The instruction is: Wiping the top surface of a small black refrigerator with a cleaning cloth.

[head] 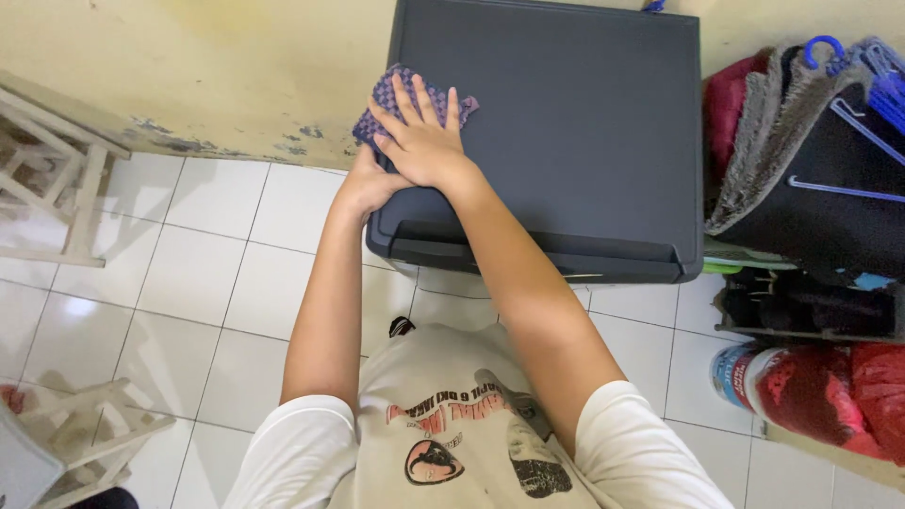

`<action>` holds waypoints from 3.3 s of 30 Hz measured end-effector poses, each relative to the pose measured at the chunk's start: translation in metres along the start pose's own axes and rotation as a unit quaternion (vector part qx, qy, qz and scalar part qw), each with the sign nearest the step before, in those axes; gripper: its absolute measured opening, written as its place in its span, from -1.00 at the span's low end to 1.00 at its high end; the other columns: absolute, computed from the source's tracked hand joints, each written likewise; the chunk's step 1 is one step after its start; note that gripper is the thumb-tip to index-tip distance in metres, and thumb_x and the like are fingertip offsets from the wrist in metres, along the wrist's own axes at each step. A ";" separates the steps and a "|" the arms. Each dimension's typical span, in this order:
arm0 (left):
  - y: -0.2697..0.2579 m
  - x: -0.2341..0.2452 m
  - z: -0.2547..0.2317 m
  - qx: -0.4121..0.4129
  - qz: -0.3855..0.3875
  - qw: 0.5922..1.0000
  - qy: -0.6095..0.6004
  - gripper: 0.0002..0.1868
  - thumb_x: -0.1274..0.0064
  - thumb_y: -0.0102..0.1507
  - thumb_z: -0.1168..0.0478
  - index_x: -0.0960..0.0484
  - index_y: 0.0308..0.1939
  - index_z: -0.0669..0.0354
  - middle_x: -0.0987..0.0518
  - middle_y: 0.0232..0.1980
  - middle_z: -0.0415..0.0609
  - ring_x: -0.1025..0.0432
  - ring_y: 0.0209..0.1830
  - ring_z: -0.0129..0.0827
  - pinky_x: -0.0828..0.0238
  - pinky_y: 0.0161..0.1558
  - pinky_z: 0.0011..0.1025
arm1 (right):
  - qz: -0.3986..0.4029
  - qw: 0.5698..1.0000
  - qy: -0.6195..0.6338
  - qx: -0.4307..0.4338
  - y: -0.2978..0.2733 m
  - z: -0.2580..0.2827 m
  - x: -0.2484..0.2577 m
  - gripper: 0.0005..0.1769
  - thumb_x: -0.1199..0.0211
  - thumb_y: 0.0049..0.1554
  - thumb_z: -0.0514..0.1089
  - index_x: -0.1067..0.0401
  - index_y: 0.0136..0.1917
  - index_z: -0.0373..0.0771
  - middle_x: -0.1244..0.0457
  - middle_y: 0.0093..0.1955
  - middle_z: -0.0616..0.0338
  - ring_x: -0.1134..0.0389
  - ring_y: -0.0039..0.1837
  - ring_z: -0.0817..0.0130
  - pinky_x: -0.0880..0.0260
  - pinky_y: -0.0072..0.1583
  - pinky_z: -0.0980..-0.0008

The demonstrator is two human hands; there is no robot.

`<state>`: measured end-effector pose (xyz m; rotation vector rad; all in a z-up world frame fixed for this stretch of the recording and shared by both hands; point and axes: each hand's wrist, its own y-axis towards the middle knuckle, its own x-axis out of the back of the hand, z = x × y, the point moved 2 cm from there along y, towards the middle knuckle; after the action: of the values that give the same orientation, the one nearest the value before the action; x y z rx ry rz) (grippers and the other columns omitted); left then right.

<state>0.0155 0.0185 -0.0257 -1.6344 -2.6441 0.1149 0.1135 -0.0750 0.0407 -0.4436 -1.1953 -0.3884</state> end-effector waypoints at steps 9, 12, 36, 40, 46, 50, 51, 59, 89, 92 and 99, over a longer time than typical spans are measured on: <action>-0.009 -0.005 -0.020 0.087 -0.058 0.992 0.069 0.29 -0.62 -0.11 0.19 -0.11 0.54 0.44 -0.45 0.39 0.31 -0.46 0.33 -0.09 -0.47 0.27 -0.27 | 0.003 0.991 -0.015 -0.129 -0.080 -0.135 0.040 -0.27 0.27 0.32 0.36 0.29 0.68 0.35 0.50 0.77 0.27 0.61 0.74 0.15 0.83 0.48 -0.43; -0.015 -0.013 -0.042 0.138 -0.072 0.986 0.064 0.32 -0.56 -0.14 0.18 -0.05 0.56 0.33 -0.47 0.36 0.35 -0.50 0.28 -0.04 -0.54 0.20 -0.22 | -0.032 0.983 -0.014 -0.179 -0.123 -0.203 0.045 -0.25 0.27 0.31 0.38 0.29 0.70 0.33 0.48 0.77 0.23 0.59 0.74 0.12 0.84 0.46 -0.45; -0.016 -0.013 -0.042 0.114 -0.052 0.986 0.109 0.39 -0.61 -0.24 0.13 -0.08 0.53 0.36 -0.45 0.37 0.30 -0.42 0.34 -0.06 -0.46 0.26 -0.26 | -0.047 0.994 -0.049 -0.091 -0.079 -0.158 0.035 -0.31 0.33 0.32 0.39 0.18 0.67 0.37 0.46 0.75 0.01 0.57 0.71 -0.19 0.76 0.48 -0.42; -0.014 -0.012 -0.043 0.125 -0.057 0.984 0.110 0.42 -0.61 -0.26 0.15 -0.02 0.53 0.39 -0.43 0.37 0.30 -0.43 0.33 -0.07 -0.50 0.25 -0.27 | -0.038 0.998 -0.051 -0.026 -0.031 -0.078 0.018 -0.30 0.30 0.31 0.38 0.16 0.67 0.37 0.45 0.75 0.04 0.57 0.71 -0.19 0.75 0.48 -0.42; -0.010 -0.008 -0.036 0.114 -0.030 0.991 0.060 0.47 -0.61 -0.23 0.17 0.11 0.54 0.43 -0.35 0.44 0.32 -0.37 0.41 -0.09 -0.44 0.28 -0.32 | -0.079 0.996 -0.032 0.027 0.005 -0.024 0.008 -0.34 0.20 0.33 0.34 0.05 0.67 0.42 0.35 0.77 0.15 0.50 0.74 -0.10 0.69 0.55 -0.42; -0.017 -0.006 -0.032 0.122 -0.035 0.990 0.068 0.46 -0.61 -0.15 0.17 0.14 0.57 0.43 -0.26 0.49 0.34 -0.31 0.45 -0.08 -0.41 0.30 -0.31 | -0.075 0.997 -0.023 0.029 -0.011 -0.028 0.010 -0.34 0.16 0.32 0.37 0.04 0.65 0.45 0.31 0.76 0.15 0.45 0.74 -0.05 0.65 0.56 -0.35; -0.014 -0.007 -0.035 0.120 -0.038 0.990 0.061 0.45 -0.59 -0.14 0.18 0.15 0.57 0.43 -0.26 0.48 0.35 -0.33 0.44 -0.08 -0.46 0.28 -0.29 | -0.085 0.995 -0.017 0.041 -0.015 -0.034 0.015 -0.32 0.13 0.31 0.37 0.04 0.66 0.43 0.29 0.77 0.16 0.43 0.75 -0.03 0.63 0.57 -0.32; -0.017 -0.010 -0.035 0.125 -0.041 0.991 0.014 0.35 -0.55 -0.15 0.28 0.01 0.57 0.38 -0.47 0.35 0.37 -0.51 0.26 -0.04 -0.58 0.15 -0.22 | -0.062 0.997 -0.029 -0.023 -0.082 -0.112 0.032 -0.33 0.16 0.31 0.42 0.06 0.64 0.45 0.34 0.76 0.18 0.46 0.74 0.01 0.64 0.57 -0.28; -0.024 -0.017 -0.048 0.105 -0.062 0.992 0.034 0.29 -0.51 -0.18 0.23 -0.06 0.52 0.35 -0.49 0.30 0.31 -0.50 0.24 -0.06 -0.56 0.17 -0.23 | -0.029 0.993 -0.040 -0.106 -0.048 -0.068 0.020 -0.31 0.32 0.32 0.38 0.20 0.68 0.39 0.48 0.76 0.10 0.62 0.72 -0.08 0.79 0.49 -0.42; -0.019 -0.009 -0.030 0.063 -0.038 0.997 -0.011 0.24 -0.48 -0.13 0.26 -0.07 0.53 0.32 -0.44 0.39 0.24 -0.42 0.35 -0.09 -0.46 0.27 -0.22 | -0.028 0.998 -0.031 -0.053 -0.017 -0.015 0.009 -0.34 0.30 0.34 0.37 0.16 0.67 0.42 0.46 0.77 0.15 0.60 0.73 -0.05 0.79 0.50 -0.41; -0.009 0.001 -0.002 -0.171 -0.059 0.921 0.346 0.20 -0.51 0.07 0.03 0.00 0.52 0.44 0.00 0.56 0.53 0.24 0.58 0.35 0.21 0.50 0.07 | -0.041 0.999 -0.003 -0.003 -0.003 -0.004 -0.004 -0.43 0.23 0.35 0.29 0.02 0.62 0.46 0.34 0.77 0.23 0.49 0.75 0.10 0.71 0.55 -0.28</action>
<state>0.0073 0.0152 -0.0231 -1.2402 -2.2519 -0.8129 0.1134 -0.0796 0.0362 -0.4019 -1.2206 -0.4630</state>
